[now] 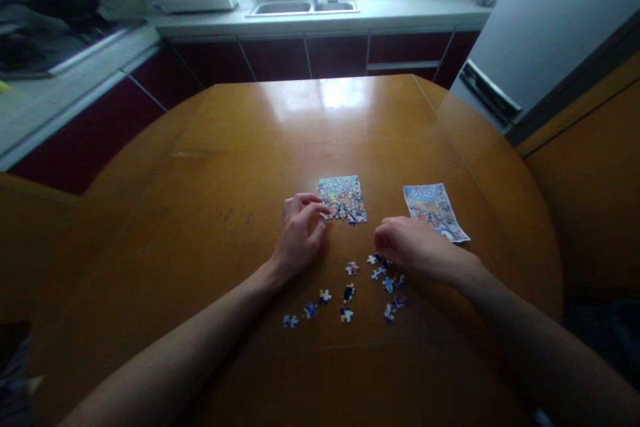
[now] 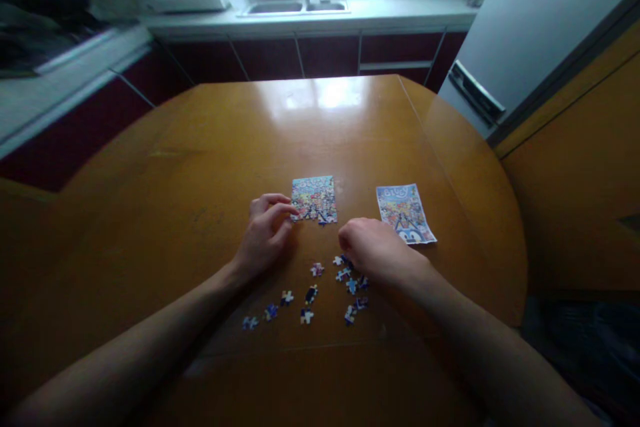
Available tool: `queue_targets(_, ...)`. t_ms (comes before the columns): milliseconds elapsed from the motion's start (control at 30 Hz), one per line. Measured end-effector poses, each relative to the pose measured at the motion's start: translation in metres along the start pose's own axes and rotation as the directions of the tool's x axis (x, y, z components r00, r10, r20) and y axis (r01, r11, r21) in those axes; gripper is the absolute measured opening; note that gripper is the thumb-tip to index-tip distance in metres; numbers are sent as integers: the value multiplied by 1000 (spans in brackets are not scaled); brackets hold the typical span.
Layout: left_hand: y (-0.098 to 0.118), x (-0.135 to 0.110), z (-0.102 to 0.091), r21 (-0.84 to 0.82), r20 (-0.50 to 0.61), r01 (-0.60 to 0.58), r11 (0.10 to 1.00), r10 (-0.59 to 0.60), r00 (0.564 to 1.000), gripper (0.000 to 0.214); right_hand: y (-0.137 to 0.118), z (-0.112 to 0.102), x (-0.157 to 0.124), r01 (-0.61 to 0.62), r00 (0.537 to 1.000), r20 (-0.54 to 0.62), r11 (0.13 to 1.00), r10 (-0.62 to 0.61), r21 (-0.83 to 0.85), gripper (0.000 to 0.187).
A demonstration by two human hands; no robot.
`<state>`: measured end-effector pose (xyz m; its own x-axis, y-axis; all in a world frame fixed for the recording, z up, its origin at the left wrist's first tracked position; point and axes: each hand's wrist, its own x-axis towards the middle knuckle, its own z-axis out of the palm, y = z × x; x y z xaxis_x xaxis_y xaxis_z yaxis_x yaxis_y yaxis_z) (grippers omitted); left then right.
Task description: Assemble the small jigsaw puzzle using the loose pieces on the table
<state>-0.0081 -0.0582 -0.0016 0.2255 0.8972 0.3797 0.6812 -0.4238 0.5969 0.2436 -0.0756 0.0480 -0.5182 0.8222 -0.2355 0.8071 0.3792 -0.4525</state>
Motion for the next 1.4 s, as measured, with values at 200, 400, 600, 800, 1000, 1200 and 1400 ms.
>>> queue_targets(200, -2, 0, 1, -7, -8, -20, 1000, 20, 1000, 17, -7, 4, -1, 6, 999, 37, 997, -3, -71, 11)
queue_targets(400, -4, -1, 1, -7, 3, -29, 1000, 29, 1000, 17, -8, 5, 0, 37, 999, 13, 998, -36, -59, 10)
queue_targets(600, 3, 0, -1, -6, 2, -138, 990, 138, 990, 11, -7, 6, 8, 28, 999, -24, 984, -24, 175, 13)
queue_targets(800, 3, -2, -2, -13, 50, -282, 959, 282, 958, 22, -5, 17, 29, 57, 976, -209, 854, 62, 517, 12)
queue_targets(1000, 1, -3, -1, -4, 47, -297, 955, 297, 954, 20, -9, 26, 39, 154, 948, -309, 751, 70, 642, 7)
queue_targets(1200, 0, -2, -1, -6, 2, -281, 960, 281, 960, 18, -8, 23, 39, 147, 946, -310, 724, 95, 674, 10)
queue_targets(1400, 3, 0, -3, -14, -24, -272, 962, 271, 962, 16, -9, 22, 36, 48, 948, -276, 787, 157, 615, 10)
